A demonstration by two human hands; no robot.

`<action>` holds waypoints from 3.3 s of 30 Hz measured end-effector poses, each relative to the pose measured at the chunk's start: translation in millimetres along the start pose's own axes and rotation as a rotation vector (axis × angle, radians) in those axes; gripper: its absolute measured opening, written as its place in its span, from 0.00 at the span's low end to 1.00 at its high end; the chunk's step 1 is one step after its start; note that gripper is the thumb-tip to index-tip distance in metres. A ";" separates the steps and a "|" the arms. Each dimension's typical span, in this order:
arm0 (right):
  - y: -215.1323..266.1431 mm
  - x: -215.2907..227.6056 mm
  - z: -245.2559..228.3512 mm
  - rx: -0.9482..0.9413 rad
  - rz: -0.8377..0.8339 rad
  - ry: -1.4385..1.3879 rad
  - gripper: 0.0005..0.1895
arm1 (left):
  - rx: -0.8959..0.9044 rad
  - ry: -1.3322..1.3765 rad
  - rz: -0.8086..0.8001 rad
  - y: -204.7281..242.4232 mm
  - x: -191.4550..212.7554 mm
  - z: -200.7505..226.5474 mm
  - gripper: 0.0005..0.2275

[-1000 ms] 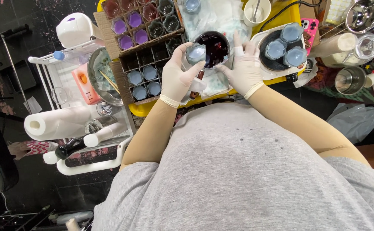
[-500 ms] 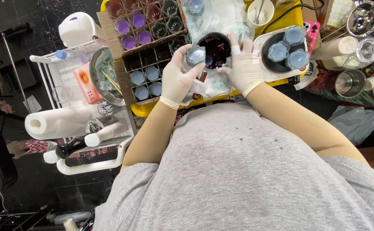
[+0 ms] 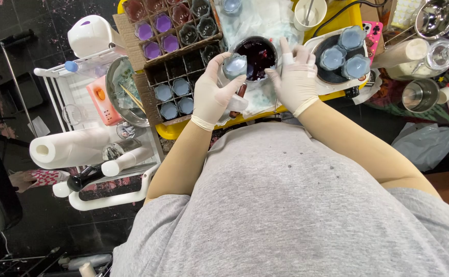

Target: Cleaning and organizing small plastic cups for ink or pigment preparation.

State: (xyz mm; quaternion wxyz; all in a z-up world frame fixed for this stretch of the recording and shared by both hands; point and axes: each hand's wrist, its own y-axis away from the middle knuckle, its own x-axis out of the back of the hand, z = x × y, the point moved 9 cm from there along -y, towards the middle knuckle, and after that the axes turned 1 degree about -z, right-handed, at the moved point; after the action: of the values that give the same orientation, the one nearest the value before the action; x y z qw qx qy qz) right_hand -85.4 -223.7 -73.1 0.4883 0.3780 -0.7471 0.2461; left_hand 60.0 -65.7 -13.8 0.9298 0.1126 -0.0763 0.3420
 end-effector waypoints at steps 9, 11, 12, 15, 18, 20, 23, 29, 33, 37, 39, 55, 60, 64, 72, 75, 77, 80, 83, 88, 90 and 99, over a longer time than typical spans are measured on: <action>6.0 -19.6 2.0 -0.046 -0.104 0.151 0.56 | 0.025 -0.010 -0.032 3.6 -4.6 3.4 0.26; 11.4 0.1 -8.8 -0.004 -0.059 0.103 0.53 | 0.002 0.045 -0.055 4.8 -7.5 3.7 0.25; 13.9 12.2 -16.4 0.039 -0.012 0.055 0.49 | -0.023 0.100 -0.078 5.4 -9.5 5.4 0.24; 27.4 48.7 -26.2 0.129 0.112 -0.212 0.22 | -0.137 0.482 -0.257 7.2 -23.5 3.1 0.26; 29.5 81.1 -30.9 0.055 0.051 -0.607 0.05 | -0.150 0.506 -0.338 15.9 -24.1 21.4 0.25; 34.3 86.1 -27.6 0.031 0.028 -0.741 0.04 | -0.158 0.483 -0.367 20.8 -25.4 31.6 0.25; 42.8 88.6 -25.0 0.009 -0.017 -0.996 0.03 | -0.173 0.501 -0.438 26.9 -31.8 41.4 0.26; 49.6 93.3 -29.1 -0.006 -0.061 -1.340 0.04 | 0.025 0.744 -0.524 29.9 -50.5 31.0 0.27; 48.1 83.0 -21.8 -0.051 -0.108 -1.412 0.04 | 0.170 0.855 -0.455 26.3 -58.5 8.9 0.28; 47.9 83.9 -33.0 -0.114 -0.166 -1.483 0.11 | 0.203 0.724 -0.400 22.7 -57.1 -14.5 0.29; 46.2 84.5 -48.2 -0.059 -0.244 -1.543 0.25 | 0.168 0.632 -0.311 19.7 -52.1 -23.2 0.27; 37.4 69.1 -51.8 -0.133 -0.456 -2.035 0.35 | -0.043 0.610 -0.456 33.5 -50.1 61.2 0.37; 38.8 63.6 -48.8 -0.082 -0.533 -2.046 0.37 | -0.084 0.125 -0.461 26.3 -45.9 74.5 0.29; 37.2 60.4 -39.3 -0.107 -0.521 -1.964 0.36 | -0.217 -0.113 -0.464 13.7 -49.4 85.6 0.24; 34.7 67.1 -11.0 -0.255 -0.390 -1.730 0.30 | -0.314 -0.605 -0.144 -69.8 -34.8 87.6 0.19; 43.0 62.7 -5.6 -0.207 -0.444 -1.686 0.28 | -0.460 -0.690 0.003 -126.0 -40.3 51.1 0.24; 47.0 59.8 -2.6 -0.205 -0.465 -1.672 0.27 | -0.386 -0.768 -0.001 -154.8 -50.6 35.0 0.24; 51.3 57.9 -1.2 -0.190 -0.503 -1.663 0.27 | -0.315 -0.856 -0.016 -180.5 -61.3 21.4 0.25; 53.8 61.6 -0.5 -0.177 -0.512 -1.647 0.27 | -0.384 -0.818 -0.046 -174.4 -69.0 32.5 0.25; 48.1 66.6 0.2 -0.158 -0.463 -1.590 0.32 | -0.592 -0.570 -0.232 -101.3 -68.0 112.3 0.22; 41.4 70.3 -8.5 -0.183 -0.481 -1.876 0.34 | -0.630 -0.507 -0.428 -70.5 -73.5 132.8 0.20; 27.7 74.7 -36.9 -0.067 -0.490 -1.879 0.24 | -0.659 -0.412 -0.589 3.9 -59.7 142.4 0.28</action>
State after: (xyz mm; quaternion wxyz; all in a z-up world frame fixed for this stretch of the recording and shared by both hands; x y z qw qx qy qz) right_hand -105.4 -204.4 10.2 -0.2593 0.5515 -0.7395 -0.2859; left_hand 3.1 -137.0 110.8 0.9387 -0.1057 -0.3280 -0.0075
